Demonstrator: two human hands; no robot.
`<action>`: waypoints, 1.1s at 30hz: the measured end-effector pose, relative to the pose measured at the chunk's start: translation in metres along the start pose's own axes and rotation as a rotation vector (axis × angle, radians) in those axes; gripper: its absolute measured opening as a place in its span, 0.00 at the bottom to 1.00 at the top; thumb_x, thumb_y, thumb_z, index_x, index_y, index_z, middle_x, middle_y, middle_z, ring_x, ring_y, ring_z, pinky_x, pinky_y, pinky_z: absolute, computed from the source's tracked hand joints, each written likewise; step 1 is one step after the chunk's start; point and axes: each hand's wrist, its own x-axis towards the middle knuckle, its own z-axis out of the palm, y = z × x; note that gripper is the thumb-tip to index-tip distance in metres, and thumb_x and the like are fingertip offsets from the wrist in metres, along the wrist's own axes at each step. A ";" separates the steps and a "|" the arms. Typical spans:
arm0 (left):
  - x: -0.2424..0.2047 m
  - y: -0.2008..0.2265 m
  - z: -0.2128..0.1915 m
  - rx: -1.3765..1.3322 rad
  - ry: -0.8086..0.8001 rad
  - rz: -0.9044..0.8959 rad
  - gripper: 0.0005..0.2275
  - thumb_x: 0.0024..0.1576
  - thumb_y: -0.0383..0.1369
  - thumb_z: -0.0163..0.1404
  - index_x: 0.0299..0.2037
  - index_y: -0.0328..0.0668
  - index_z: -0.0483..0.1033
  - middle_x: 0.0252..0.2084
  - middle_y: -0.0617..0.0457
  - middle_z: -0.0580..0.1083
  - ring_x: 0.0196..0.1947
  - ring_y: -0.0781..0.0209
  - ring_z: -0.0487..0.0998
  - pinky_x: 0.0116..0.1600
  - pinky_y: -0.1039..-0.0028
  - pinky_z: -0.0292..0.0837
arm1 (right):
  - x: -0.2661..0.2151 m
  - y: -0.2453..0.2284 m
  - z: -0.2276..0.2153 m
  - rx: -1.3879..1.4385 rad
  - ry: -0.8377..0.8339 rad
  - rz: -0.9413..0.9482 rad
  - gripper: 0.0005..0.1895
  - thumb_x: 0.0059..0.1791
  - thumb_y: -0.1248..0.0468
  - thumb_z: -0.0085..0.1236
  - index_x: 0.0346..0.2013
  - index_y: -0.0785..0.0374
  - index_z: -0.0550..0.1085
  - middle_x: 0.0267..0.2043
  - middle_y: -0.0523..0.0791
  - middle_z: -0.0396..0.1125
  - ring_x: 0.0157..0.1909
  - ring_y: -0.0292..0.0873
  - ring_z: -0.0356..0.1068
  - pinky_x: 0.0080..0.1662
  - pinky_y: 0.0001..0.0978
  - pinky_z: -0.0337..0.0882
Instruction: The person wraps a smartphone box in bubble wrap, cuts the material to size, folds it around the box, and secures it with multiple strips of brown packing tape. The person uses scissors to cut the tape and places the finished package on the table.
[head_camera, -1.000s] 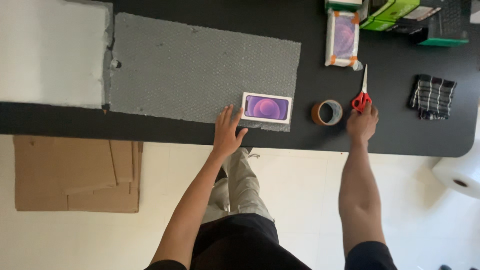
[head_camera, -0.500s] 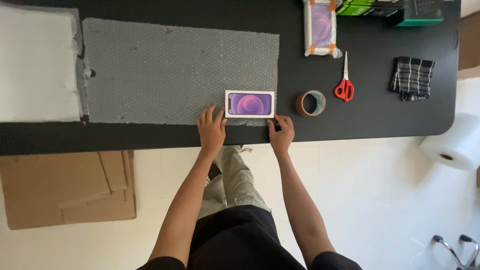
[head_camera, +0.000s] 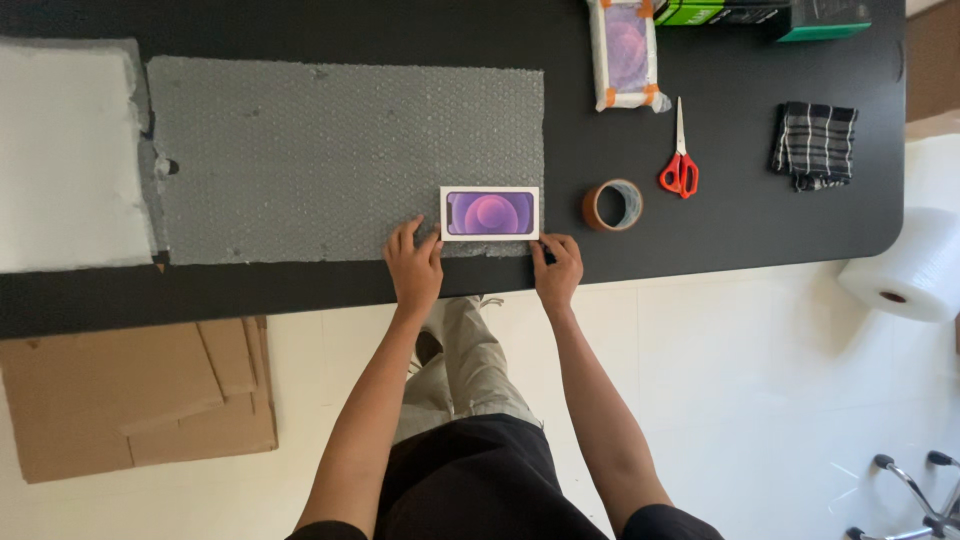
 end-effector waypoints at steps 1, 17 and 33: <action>-0.001 -0.003 0.003 0.013 0.023 0.017 0.09 0.67 0.39 0.53 0.52 0.55 0.84 0.63 0.56 0.67 0.67 0.49 0.65 0.63 0.52 0.62 | 0.000 -0.002 -0.001 0.013 -0.006 0.010 0.12 0.45 0.65 0.75 0.42 0.53 0.86 0.39 0.39 0.75 0.39 0.42 0.77 0.43 0.32 0.78; 0.000 -0.003 0.000 0.045 0.039 0.034 0.10 0.67 0.41 0.51 0.55 0.60 0.82 0.63 0.58 0.68 0.67 0.52 0.67 0.63 0.55 0.63 | 0.005 -0.003 -0.007 0.003 -0.049 -0.019 0.11 0.45 0.68 0.73 0.42 0.56 0.86 0.38 0.42 0.76 0.39 0.44 0.77 0.43 0.35 0.78; -0.020 -0.041 -0.043 0.297 -0.041 0.462 0.19 0.69 0.42 0.43 0.69 0.54 0.70 0.71 0.43 0.65 0.73 0.43 0.63 0.70 0.51 0.60 | 0.180 0.135 -0.089 -0.405 0.057 0.160 0.20 0.52 0.64 0.66 0.56 0.70 0.75 0.53 0.61 0.67 0.53 0.69 0.71 0.54 0.62 0.73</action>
